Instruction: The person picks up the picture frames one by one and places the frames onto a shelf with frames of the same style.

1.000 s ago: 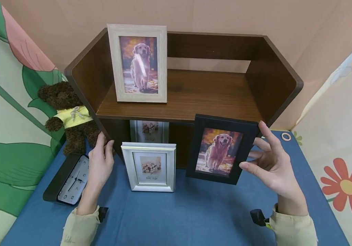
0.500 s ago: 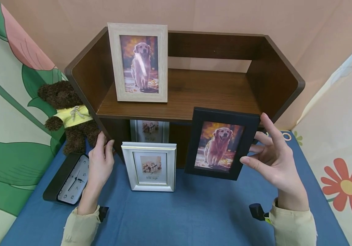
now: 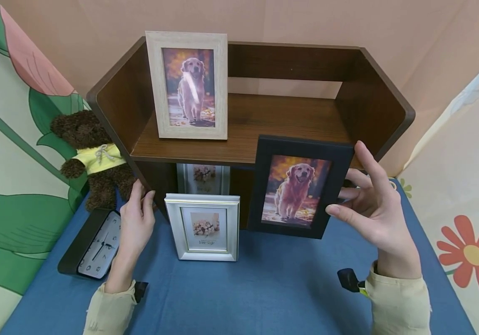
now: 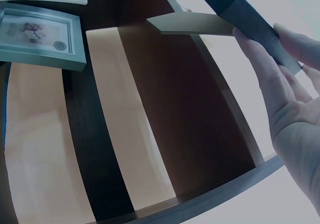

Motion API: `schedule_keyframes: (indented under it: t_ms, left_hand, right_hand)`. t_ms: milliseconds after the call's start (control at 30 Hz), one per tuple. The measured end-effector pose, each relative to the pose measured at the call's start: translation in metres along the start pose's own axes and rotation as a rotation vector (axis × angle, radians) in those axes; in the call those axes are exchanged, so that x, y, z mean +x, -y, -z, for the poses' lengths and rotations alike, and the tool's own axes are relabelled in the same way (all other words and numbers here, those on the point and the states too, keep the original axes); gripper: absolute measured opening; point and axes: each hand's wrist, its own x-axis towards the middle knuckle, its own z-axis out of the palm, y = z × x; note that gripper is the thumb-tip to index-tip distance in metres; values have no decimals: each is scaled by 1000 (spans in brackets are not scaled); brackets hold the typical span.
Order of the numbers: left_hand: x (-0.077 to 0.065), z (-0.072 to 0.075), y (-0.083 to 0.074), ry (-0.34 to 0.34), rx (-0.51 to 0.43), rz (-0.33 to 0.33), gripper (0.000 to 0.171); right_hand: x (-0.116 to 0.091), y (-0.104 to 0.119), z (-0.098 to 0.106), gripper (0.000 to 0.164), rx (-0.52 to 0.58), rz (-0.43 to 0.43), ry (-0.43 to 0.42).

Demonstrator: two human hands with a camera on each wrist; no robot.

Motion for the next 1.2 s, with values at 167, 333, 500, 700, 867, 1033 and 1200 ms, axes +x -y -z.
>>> schedule_keyframes:
  t_ms: [167,333,500,700,867,1033,1200]
  left_hand:
    - [0,0,-1,3,1,8,40]
    - [0,0,0,0,2,3,39]
    - [0,0,0,0,1,-1,38]
    - [0,1,1,-5,7,-8,38]
    - [0,1,2,-5,17,-8,38]
    - [0,1,2,-5,13,-8,39]
    - [0,0,0,-6,11,-17,39]
  right_hand:
    - [4,1,-2,98,40,4,-28]
    - [10,3,-6,97,81,16,-50]
    - [17,4,-8,96,112,33,-52]
    - [24,5,-10,97,134,47,-52]
    - [29,6,-10,96,127,61,-62]
    - [35,6,-9,95,119,70,-85]
    - [39,7,-7,95,160,94,-99]
